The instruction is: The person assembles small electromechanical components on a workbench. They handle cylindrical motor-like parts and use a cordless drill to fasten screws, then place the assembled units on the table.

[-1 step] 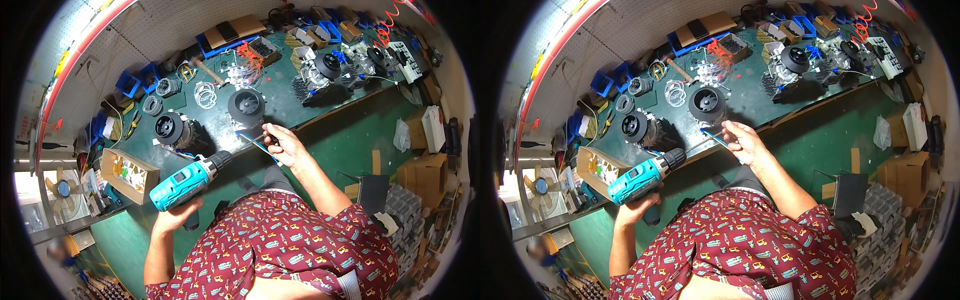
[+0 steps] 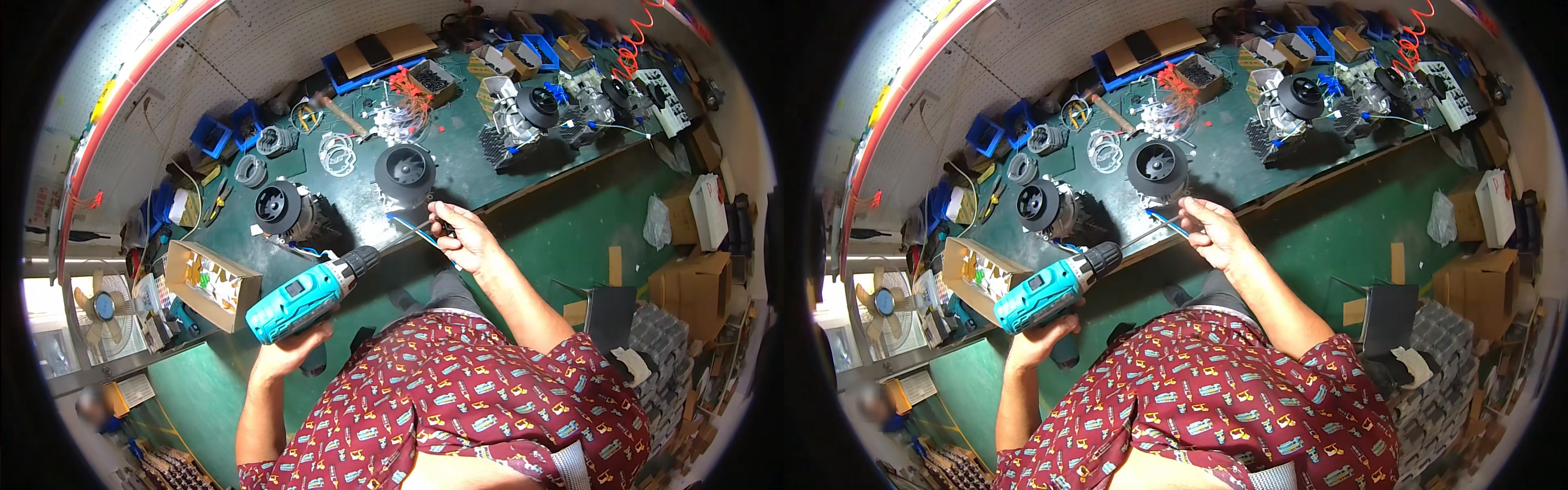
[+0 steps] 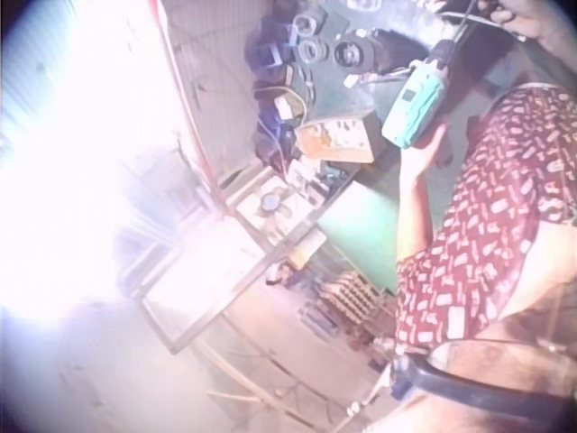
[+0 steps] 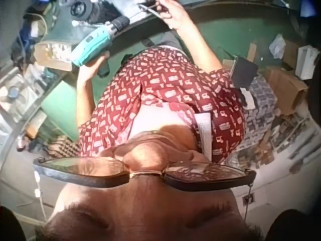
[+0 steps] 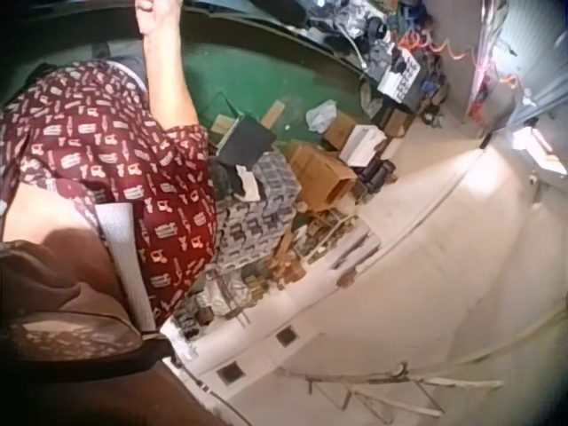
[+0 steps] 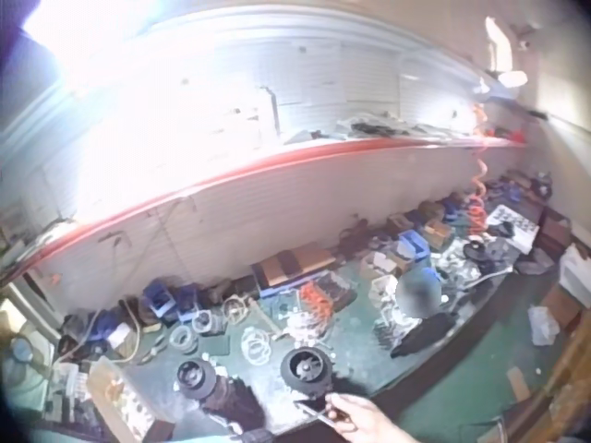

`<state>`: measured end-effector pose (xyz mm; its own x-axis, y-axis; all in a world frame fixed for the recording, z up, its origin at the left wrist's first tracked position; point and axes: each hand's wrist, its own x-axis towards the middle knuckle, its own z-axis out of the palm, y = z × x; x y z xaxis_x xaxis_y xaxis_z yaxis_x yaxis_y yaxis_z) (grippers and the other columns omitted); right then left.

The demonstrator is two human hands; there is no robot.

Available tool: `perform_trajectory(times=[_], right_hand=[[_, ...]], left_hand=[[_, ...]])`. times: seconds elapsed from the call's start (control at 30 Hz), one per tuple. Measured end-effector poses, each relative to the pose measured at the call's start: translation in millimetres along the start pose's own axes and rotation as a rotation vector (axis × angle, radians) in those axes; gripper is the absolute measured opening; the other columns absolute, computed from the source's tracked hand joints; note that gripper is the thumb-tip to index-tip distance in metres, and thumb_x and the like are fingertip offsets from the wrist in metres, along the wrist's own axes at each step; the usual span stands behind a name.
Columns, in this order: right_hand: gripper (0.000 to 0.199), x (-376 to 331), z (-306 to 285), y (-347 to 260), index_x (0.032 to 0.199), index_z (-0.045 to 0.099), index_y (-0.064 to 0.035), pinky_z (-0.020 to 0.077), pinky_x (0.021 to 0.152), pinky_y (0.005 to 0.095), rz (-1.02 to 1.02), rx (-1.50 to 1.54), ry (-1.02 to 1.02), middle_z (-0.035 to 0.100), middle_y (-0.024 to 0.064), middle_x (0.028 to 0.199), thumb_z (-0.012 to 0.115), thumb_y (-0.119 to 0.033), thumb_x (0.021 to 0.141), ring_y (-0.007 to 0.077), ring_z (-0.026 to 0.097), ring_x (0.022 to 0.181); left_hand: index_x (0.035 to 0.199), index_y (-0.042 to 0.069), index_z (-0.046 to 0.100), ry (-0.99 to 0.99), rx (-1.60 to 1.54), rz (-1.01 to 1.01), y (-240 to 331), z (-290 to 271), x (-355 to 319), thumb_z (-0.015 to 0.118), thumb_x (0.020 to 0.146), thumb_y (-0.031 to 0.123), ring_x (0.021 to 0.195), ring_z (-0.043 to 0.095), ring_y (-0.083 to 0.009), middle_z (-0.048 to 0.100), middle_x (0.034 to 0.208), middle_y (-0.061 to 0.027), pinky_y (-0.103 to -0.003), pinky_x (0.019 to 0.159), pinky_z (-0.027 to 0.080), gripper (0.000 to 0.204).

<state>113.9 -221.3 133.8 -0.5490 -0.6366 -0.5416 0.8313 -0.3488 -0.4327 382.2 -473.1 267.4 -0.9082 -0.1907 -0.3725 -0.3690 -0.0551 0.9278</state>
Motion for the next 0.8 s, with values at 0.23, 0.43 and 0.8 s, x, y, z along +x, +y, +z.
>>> perform_trajectory(times=[0.23,0.43,0.8], right_hand=[[0.017,7,12,23,0.105,0.068,-0.0067,0.0346,0.045,0.0172,-0.006,0.02,-0.005,0.07,0.0038,0.094,0.075,-0.019,0.095,0.0077,0.063,0.078],[0.018,14,19,39,0.104,0.068,-0.0066,0.0338,0.045,0.0175,0.035,0.056,0.042,0.069,0.0038,0.093,0.076,-0.02,0.094,0.009,0.064,0.078],[0.02,53,42,72,0.104,0.061,-0.0059,0.0322,0.044,0.0178,0.194,0.091,0.171,0.067,0.0066,0.094,0.064,-0.025,0.103,0.0076,0.054,0.069]], left_hand=[[0.129,0.003,0.066,0.023,-0.035,-0.023,-12,-8,-8,0.072,0.092,0.005,0.09,0.065,-0.0114,0.071,0.109,-0.0033,-0.03,0.08,0.056,0.037],[0.113,0.006,0.071,0.098,0.359,0.15,-18,-8,-12,0.076,0.086,0.004,0.081,0.064,-0.0128,0.069,0.095,-0.0033,-0.03,0.075,0.053,0.027],[0.096,-0.002,0.065,0.061,0.553,0.253,-14,-3,-1,0.075,0.079,-0.002,0.068,0.06,-0.013,0.065,0.078,-0.008,-0.029,0.067,0.052,0.019]])
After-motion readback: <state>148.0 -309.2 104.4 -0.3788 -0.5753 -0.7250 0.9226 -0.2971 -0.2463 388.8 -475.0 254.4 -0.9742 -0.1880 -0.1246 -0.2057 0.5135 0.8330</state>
